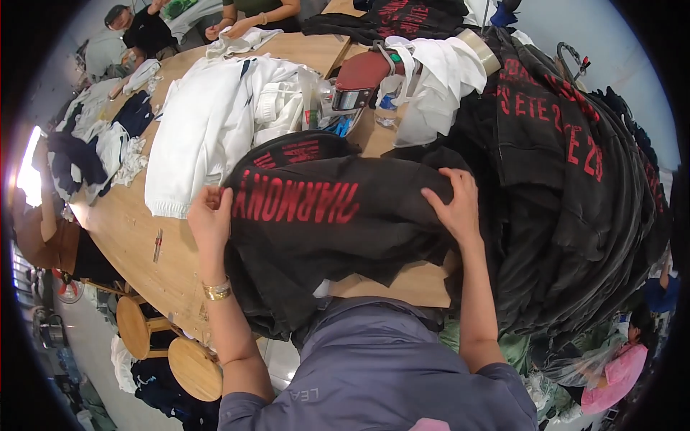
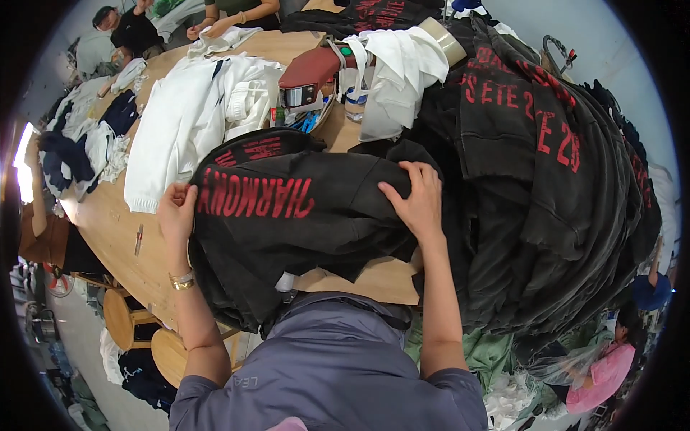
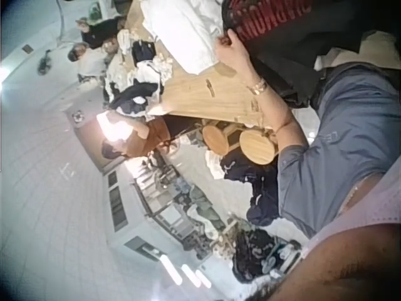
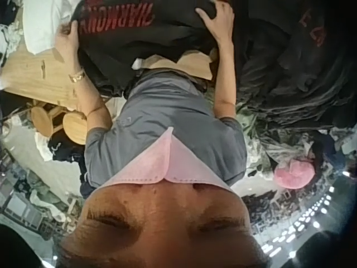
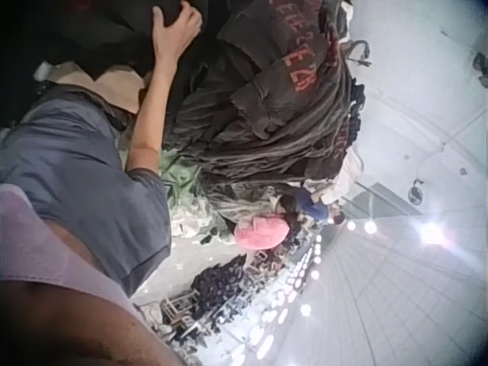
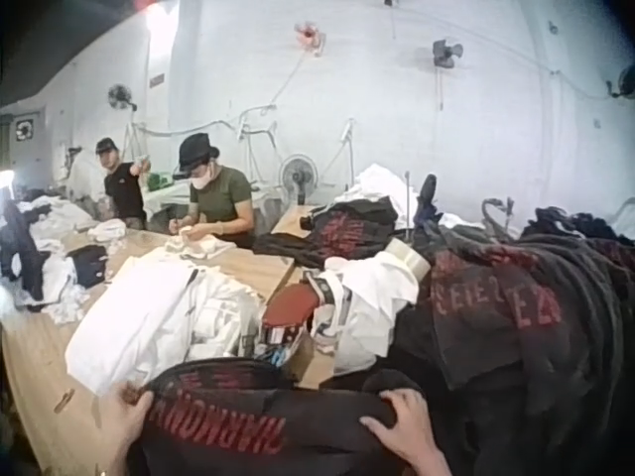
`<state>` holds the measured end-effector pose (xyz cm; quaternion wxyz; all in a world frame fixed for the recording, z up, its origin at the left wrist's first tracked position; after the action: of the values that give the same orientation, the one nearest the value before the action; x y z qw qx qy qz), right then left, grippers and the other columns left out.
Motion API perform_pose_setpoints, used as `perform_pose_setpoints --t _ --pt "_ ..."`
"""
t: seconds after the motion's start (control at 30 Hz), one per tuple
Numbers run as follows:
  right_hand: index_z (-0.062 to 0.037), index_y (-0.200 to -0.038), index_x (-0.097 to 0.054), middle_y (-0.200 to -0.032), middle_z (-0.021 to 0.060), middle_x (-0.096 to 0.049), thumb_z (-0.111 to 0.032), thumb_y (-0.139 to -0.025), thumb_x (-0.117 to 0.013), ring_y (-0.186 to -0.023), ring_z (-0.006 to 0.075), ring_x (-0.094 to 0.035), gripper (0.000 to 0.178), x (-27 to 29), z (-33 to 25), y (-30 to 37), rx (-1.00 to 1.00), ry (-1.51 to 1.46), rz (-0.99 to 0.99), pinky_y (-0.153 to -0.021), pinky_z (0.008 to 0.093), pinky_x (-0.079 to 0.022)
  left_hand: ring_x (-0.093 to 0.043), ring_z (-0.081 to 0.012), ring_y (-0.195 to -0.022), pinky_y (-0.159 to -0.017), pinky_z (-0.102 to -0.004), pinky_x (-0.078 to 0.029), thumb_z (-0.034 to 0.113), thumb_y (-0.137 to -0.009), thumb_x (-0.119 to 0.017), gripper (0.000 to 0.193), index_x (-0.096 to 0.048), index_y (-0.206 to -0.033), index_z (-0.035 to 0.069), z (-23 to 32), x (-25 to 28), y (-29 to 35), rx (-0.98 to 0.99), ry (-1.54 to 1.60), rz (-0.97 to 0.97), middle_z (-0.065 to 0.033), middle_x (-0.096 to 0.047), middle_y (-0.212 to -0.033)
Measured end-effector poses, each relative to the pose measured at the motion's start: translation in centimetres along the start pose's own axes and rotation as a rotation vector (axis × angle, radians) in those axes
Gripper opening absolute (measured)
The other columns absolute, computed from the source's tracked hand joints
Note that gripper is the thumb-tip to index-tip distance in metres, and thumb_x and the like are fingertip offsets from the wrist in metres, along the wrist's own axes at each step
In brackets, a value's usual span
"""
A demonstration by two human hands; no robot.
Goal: Inspecting black hoodies and trimming loose threads at a textile manufacturing workstation.
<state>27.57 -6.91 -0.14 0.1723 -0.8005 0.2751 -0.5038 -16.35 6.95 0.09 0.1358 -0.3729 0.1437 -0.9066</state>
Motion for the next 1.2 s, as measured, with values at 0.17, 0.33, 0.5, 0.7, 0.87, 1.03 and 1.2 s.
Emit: perform_pose_setpoints --t 0.17,0.33,0.5,0.7,0.87,1.03,1.2 --pt "-0.0041 -0.091 -0.059 -0.095 0.0120 -0.056 -0.026 -0.072 -0.075 -0.095 0.0321 -0.052 0.033 -1.9 3.9 3.4 0.023 0.127 0.020 -0.088 0.0434 -0.039 -0.056 -0.0324 -0.098 -0.083 -0.0395 -0.044 0.017 -0.078 -0.071 0.032 -0.059 -0.105 0.003 6.4 -1.8 2.9 -0.275 -0.158 0.056 -0.0163 -0.060 -0.099" --pt "-0.0065 -0.072 -0.054 -0.072 0.0083 -0.057 -0.013 -0.071 -0.070 -0.068 0.0312 -0.055 0.017 0.1 -5.5 3.1 0.093 -0.191 0.134 -0.063 0.0421 -0.041 -0.054 -0.0318 -0.105 -0.090 -0.0386 -0.042 0.024 -0.063 -0.084 0.055 -0.059 -0.107 0.004 16.2 -4.4 8.7 -0.577 0.334 -0.262 -0.0142 -0.057 -0.110" --pt "-0.0079 -0.078 -0.061 -0.073 0.0084 -0.060 -0.019 -0.074 -0.069 -0.071 0.0268 -0.059 0.015 -3.5 -19.4 9.1 0.562 -0.796 -0.375 -0.067 0.0375 -0.046 -0.056 -0.0252 -0.101 -0.082 -0.0355 -0.047 0.031 -0.069 -0.080 0.066 -0.052 -0.123 0.004 17.3 -11.1 10.1 -0.344 0.637 -0.758 -0.0143 -0.057 -0.110" --pt "-0.0082 -0.086 -0.063 -0.084 0.0099 -0.063 -0.023 -0.077 -0.068 -0.076 0.0307 -0.060 0.018 1.4 -4.6 1.5 0.042 -0.242 0.067 -0.066 0.0398 -0.049 -0.060 -0.0407 -0.092 -0.077 -0.0441 -0.048 0.033 -0.077 -0.072 0.058 -0.045 -0.122 0.008 13.6 -19.6 16.2 -0.497 -0.118 -1.038 -0.0207 -0.063 -0.100" --pt "-0.0005 -0.115 -0.055 -0.118 0.0241 -0.057 -0.057 -0.085 -0.046 -0.107 0.0408 -0.057 0.065 -9.3 10.6 8.2 -0.630 -0.004 -0.571 -0.088 0.0498 -0.047 -0.063 -0.0345 -0.090 -0.080 -0.0367 -0.048 0.008 -0.077 -0.070 0.034 -0.052 -0.106 0.004 13.5 -18.5 15.2 -0.450 0.306 -0.929 -0.0186 -0.064 -0.094" --pt "-0.0075 -0.106 -0.053 -0.098 0.0186 -0.064 -0.034 -0.083 -0.063 -0.094 0.0396 -0.060 0.037 -6.9 5.4 5.0 -0.391 -0.308 -0.161 -0.074 0.0468 -0.049 -0.055 -0.0199 -0.080 -0.079 -0.0300 -0.045 -0.006 -0.073 -0.065 0.026 -0.056 -0.097 -0.001 13.2 -15.2 10.5 -0.627 0.357 -0.475 -0.0100 -0.057 -0.086" --pt "-0.0035 -0.094 -0.053 -0.090 0.0114 -0.057 -0.016 -0.076 -0.068 -0.087 0.0302 -0.055 0.027 5.0 -5.5 1.3 0.105 -0.248 0.589 -0.079 0.0385 -0.041 -0.055 -0.0254 -0.064 -0.054 -0.0342 -0.045 0.019 -0.090 -0.062 0.022 -0.063 -0.098 -0.001 18.2 -6.4 8.3 -0.723 0.080 0.202 -0.0172 -0.062 -0.086"
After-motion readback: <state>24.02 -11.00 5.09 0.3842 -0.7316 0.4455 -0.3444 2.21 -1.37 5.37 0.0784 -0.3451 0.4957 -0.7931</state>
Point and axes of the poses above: each hand's wrist, its own y-axis away from the middle knuckle, its own x-axis out of the back of the hand, z = x × y, the point moved 10 cm from there along -y, towards the middle knuckle
